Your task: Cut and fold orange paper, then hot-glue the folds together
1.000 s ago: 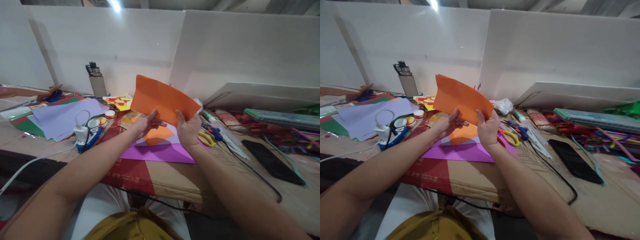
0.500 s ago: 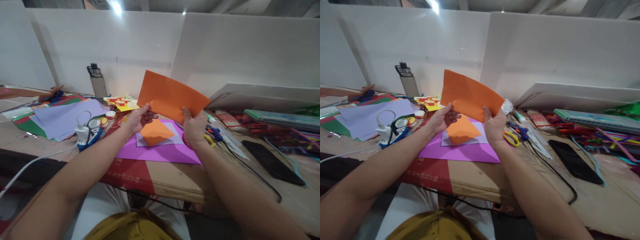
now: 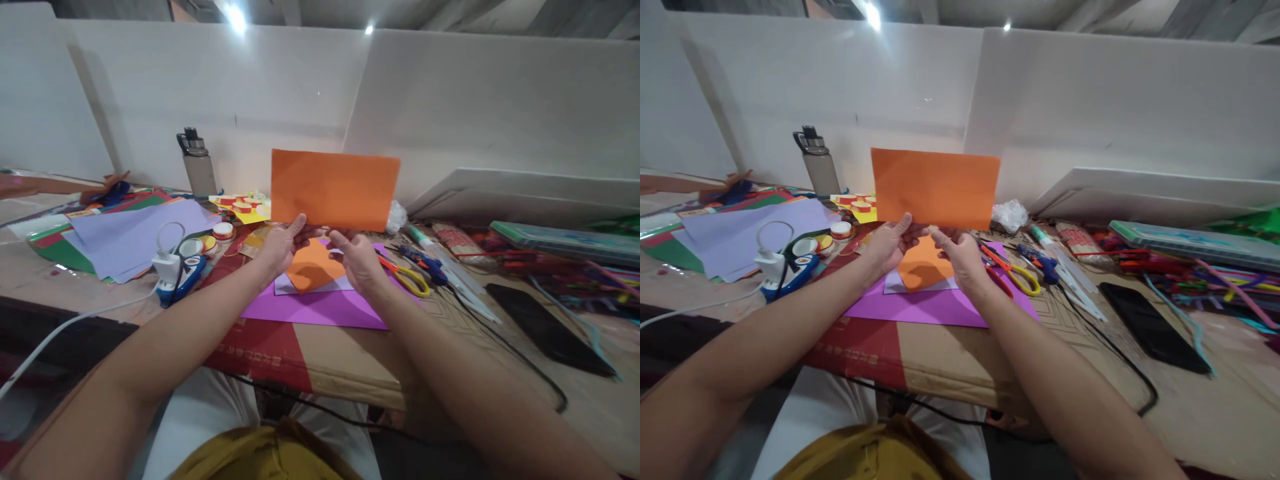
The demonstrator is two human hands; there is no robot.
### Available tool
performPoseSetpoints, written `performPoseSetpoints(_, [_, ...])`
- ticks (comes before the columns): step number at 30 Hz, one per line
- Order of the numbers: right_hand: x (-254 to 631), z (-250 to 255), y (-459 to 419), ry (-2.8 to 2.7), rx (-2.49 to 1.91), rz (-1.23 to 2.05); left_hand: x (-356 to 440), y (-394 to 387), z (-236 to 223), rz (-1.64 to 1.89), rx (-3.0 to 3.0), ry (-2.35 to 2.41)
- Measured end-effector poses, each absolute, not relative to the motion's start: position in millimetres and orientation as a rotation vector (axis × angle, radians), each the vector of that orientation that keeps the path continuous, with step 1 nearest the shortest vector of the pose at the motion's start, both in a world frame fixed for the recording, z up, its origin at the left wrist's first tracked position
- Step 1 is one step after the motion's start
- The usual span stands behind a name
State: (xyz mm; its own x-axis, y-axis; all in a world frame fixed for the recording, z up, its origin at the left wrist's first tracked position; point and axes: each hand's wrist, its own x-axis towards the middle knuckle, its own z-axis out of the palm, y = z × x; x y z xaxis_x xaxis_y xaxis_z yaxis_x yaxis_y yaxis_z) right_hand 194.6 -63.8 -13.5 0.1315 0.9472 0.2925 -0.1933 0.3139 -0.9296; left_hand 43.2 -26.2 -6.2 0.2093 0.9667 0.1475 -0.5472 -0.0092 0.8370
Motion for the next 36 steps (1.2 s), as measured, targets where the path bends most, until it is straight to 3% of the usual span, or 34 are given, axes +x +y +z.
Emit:
performPoseSetpoints(17, [202.3,-12.8,-58.1,-0.761,-0.771,0.911,44.3,-23.2,-9.8,1.397,0.924,0.607])
performPoseSetpoints(36, [221.4,-16.5,-49.3,-0.89,-0.887,0.949,3.6,13.7,-5.8,1.484,0.833,0.705])
